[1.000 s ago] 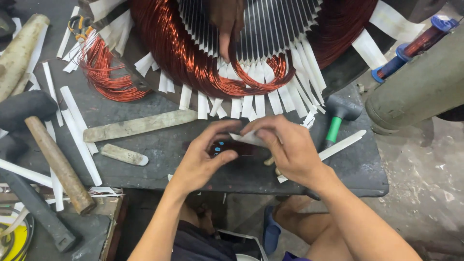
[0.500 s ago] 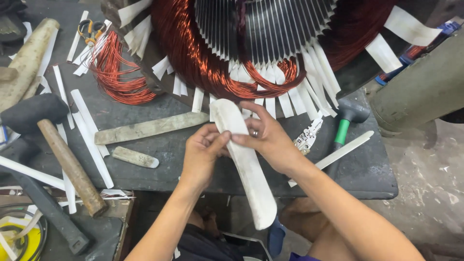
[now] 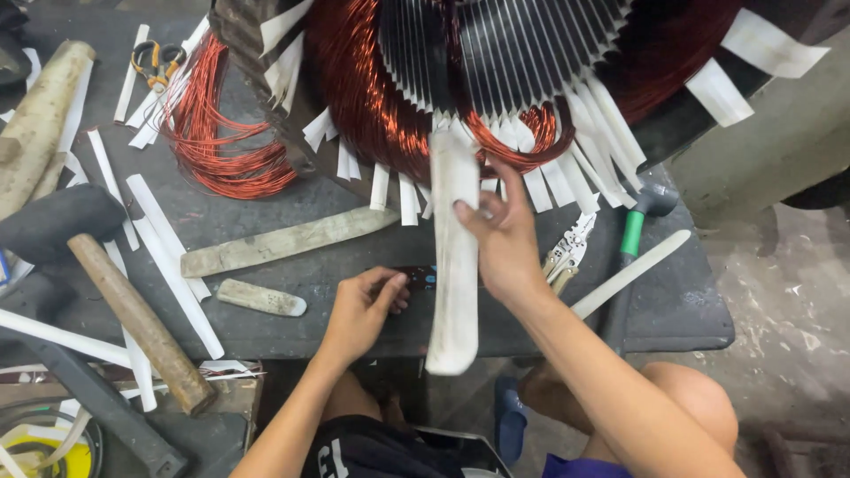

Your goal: Securing and inserting copper wire windings into the slots of an electric motor stator

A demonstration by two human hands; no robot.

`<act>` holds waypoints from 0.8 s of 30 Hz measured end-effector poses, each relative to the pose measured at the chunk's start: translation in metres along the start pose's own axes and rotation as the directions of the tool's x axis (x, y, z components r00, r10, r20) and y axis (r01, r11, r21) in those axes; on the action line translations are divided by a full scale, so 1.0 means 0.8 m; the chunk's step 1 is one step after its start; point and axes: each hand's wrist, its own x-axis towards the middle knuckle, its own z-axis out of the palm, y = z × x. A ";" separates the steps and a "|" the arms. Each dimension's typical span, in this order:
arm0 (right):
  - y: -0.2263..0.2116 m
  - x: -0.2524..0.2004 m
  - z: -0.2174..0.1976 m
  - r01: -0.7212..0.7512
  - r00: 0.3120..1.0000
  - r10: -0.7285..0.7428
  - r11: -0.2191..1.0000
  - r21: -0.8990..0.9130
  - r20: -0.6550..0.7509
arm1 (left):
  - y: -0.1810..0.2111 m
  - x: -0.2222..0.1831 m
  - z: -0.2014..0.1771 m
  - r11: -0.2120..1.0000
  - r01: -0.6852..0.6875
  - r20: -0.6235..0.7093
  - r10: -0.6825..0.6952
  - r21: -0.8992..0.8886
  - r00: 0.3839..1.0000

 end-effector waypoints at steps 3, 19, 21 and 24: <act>0.007 0.027 -0.013 0.079 0.990 -0.088 0.993 -0.087 -0.106 | 0.002 0.007 -0.004 1.000 -0.001 0.038 0.002 -0.014 0.999; -0.028 0.085 0.014 0.245 0.945 -0.327 0.711 -0.660 -0.002 | 0.016 0.007 -0.010 0.998 0.052 0.063 -0.049 -0.032 0.997; -0.024 0.104 0.018 0.248 0.947 -0.316 0.618 -0.746 0.053 | 0.019 0.008 -0.010 0.998 0.062 0.070 -0.060 -0.028 0.996; -0.029 0.127 0.037 0.195 0.949 -0.310 0.424 -0.884 0.061 | 0.019 0.009 -0.010 0.998 0.055 0.070 -0.054 -0.013 0.996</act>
